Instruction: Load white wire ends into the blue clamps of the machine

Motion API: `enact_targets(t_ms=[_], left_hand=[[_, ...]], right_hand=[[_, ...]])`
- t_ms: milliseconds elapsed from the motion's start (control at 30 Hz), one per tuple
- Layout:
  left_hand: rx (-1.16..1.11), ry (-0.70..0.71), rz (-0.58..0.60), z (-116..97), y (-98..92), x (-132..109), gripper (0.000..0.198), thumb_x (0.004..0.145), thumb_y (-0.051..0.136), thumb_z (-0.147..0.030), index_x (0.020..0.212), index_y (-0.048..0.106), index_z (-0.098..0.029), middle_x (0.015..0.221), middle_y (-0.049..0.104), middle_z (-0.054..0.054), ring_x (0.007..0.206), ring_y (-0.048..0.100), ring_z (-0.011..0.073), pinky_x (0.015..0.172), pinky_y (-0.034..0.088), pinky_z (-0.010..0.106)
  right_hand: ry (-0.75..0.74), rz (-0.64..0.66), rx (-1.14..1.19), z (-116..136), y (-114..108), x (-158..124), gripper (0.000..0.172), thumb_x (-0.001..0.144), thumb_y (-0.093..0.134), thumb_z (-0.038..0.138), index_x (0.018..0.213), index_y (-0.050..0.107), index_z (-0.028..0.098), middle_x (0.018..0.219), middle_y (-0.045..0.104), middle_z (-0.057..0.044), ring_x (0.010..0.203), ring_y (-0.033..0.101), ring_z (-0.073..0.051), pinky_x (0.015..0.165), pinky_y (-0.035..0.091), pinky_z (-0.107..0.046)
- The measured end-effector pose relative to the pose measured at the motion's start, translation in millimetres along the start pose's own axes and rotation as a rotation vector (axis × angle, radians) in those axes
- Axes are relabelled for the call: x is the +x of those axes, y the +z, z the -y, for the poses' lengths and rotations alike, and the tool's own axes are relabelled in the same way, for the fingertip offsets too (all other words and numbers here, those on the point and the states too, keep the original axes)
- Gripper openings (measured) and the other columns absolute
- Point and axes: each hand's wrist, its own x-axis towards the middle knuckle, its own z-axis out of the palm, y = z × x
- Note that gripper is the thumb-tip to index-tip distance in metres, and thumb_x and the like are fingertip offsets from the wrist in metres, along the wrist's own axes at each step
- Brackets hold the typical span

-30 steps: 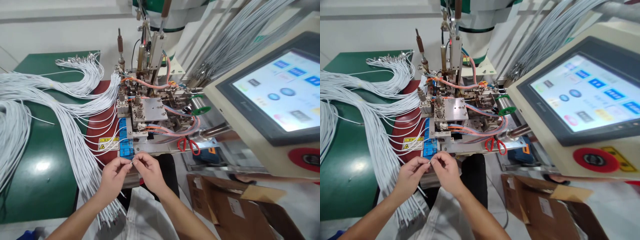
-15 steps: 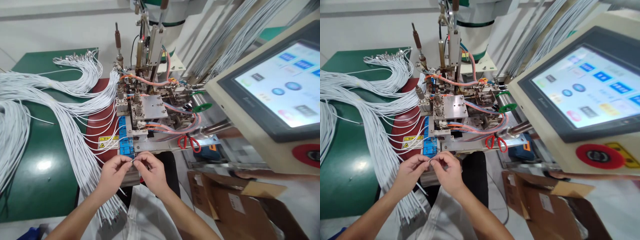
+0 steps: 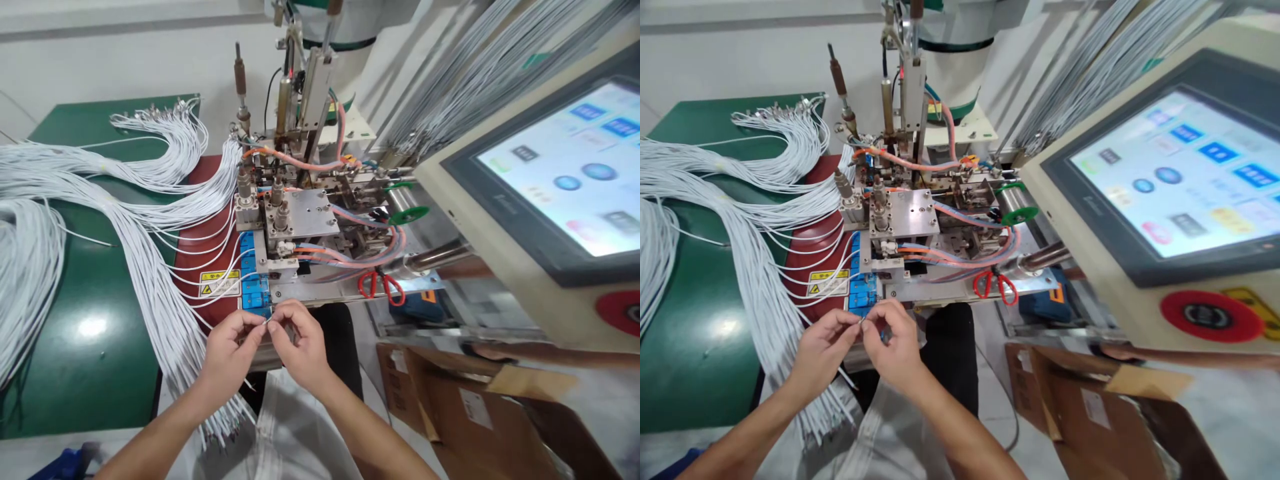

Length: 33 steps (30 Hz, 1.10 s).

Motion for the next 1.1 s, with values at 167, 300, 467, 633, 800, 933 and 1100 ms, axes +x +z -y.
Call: enact_targets(t_ms=[167,300,467,633,800,933,1100], left_hand=[[0.065,0.059,0.026,1,-4.0,1,0.009,0.077,0.054,-0.023,0.078,0.060,-0.016,0.075,0.062,0.001,0.069,0.059,0.0126,0.066,0.048,0.022],[0.283,0.139,0.154,-8,-15.7,4,0.011,0.076,0.054,-0.018,0.074,0.064,-0.018,0.072,0.063,0.000,0.067,0.058,0.0118,0.064,0.046,0.021],[0.408,0.134,0.136,-14,-14.7,8,0.011,0.073,0.054,-0.014,0.071,0.064,-0.018,0.063,0.061,-0.002,0.058,0.055,0.0101,0.055,0.042,0.019],[0.129,0.071,-0.105,-2,0.9,11,0.008,0.072,0.057,-0.023,0.071,0.059,-0.015,0.064,0.060,0.000,0.056,0.055,0.0096,0.053,0.044,0.019],[-0.027,-0.032,-0.110,-3,1.7,12,0.016,0.069,0.061,-0.023,0.082,0.061,-0.014,0.064,0.060,-0.001,0.052,0.055,0.0081,0.049,0.045,0.018],[-0.048,-0.052,-0.048,-5,1.4,11,0.021,0.069,0.061,-0.019,0.089,0.061,-0.014,0.063,0.060,-0.002,0.053,0.055,0.0075,0.050,0.045,0.017],[0.022,-0.043,-0.008,-2,2.3,13,0.014,0.073,0.058,-0.022,0.084,0.060,-0.015,0.066,0.061,0.000,0.054,0.056,0.0090,0.053,0.046,0.019]], right_hand=[[-0.051,0.137,-0.052,1,-9,7,0.006,0.074,0.054,0.014,0.069,0.052,0.018,0.069,0.053,-0.002,0.063,0.050,-0.013,0.056,0.042,-0.024],[-0.113,0.341,-0.168,8,-23,16,0.010,0.075,0.051,0.013,0.068,0.054,0.018,0.065,0.052,-0.001,0.061,0.050,-0.012,0.057,0.041,-0.024],[-0.158,0.354,-0.245,10,-22,17,0.011,0.076,0.051,0.014,0.068,0.057,0.017,0.068,0.056,-0.003,0.063,0.051,-0.013,0.059,0.041,-0.025],[0.046,0.001,-0.075,1,-3,4,0.020,0.079,0.050,0.018,0.059,0.055,0.018,0.061,0.054,-0.001,0.058,0.051,-0.012,0.054,0.042,-0.024],[0.030,0.051,-0.103,-3,-2,2,0.015,0.078,0.051,0.018,0.066,0.060,0.018,0.066,0.059,-0.003,0.064,0.054,-0.014,0.061,0.044,-0.026],[0.130,0.018,-0.058,-2,-4,8,0.006,0.073,0.056,0.018,0.070,0.062,0.018,0.067,0.061,-0.002,0.059,0.053,-0.012,0.055,0.043,-0.024],[0.091,0.045,-0.108,-3,-7,12,0.012,0.074,0.056,0.017,0.063,0.060,0.018,0.062,0.060,-0.001,0.055,0.052,-0.011,0.052,0.042,-0.023]])
